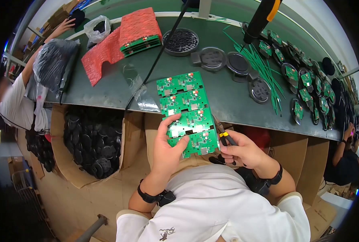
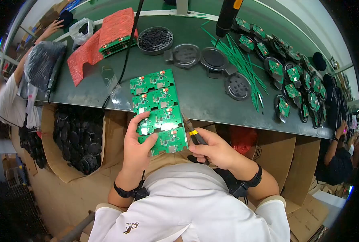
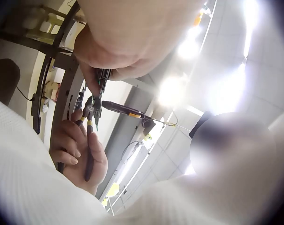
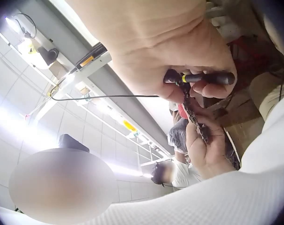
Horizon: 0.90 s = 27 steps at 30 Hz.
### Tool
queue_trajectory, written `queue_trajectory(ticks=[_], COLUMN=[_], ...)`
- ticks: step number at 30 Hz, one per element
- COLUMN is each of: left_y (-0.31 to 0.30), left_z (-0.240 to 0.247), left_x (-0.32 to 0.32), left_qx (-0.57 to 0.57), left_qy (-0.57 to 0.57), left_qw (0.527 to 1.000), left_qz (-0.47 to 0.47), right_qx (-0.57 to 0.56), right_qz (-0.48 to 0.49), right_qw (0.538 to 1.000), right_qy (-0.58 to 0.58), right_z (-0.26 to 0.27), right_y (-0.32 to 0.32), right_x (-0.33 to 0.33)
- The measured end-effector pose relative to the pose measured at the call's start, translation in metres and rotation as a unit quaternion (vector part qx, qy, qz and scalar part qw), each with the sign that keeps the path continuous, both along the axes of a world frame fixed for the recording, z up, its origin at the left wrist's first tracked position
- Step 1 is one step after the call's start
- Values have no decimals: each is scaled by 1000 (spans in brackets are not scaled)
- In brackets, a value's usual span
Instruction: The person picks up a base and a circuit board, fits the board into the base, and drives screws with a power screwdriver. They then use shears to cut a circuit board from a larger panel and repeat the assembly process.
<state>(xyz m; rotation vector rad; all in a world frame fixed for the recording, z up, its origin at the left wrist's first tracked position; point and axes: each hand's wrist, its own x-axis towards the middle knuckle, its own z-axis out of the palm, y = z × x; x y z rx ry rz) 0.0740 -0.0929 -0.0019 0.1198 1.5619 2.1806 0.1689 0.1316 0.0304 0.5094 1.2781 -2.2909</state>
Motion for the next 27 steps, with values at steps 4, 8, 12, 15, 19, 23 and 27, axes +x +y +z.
queue_trajectory(ticks=[4, 8, 12, 15, 19, 23, 27], left_y=[-7, -3, 1, 1, -7, -44, -83], left_z=[-4, -2, -16, -18, -24, -8, 24], left_x=[-3, -2, 0, 0, -4, -21, -104], left_qx=[-33, 48, 144, 162, 189, 142, 9], left_qy=[-28, -62, -127, -155, -188, -93, 105], left_qw=[999, 997, 981, 975, 963, 985, 953], left_qz=[-22, -4, -7, -9, -34, 29, 285], right_qx=[-13, -69, -289, -338, -399, -231, -125], right_qz=[9, -9, -28, -33, -20, -37, -38], right_qw=[1000, 998, 957, 941, 916, 972, 991], right_qy=[-4, -11, 7, 10, 34, 16, -5], right_z=[-4, -13, -22, -23, -31, -23, -20], right_y=[2, -2, -6, -10, -5, 1, 4], right_x=[3, 7, 12, 12, 12, 16, 17])
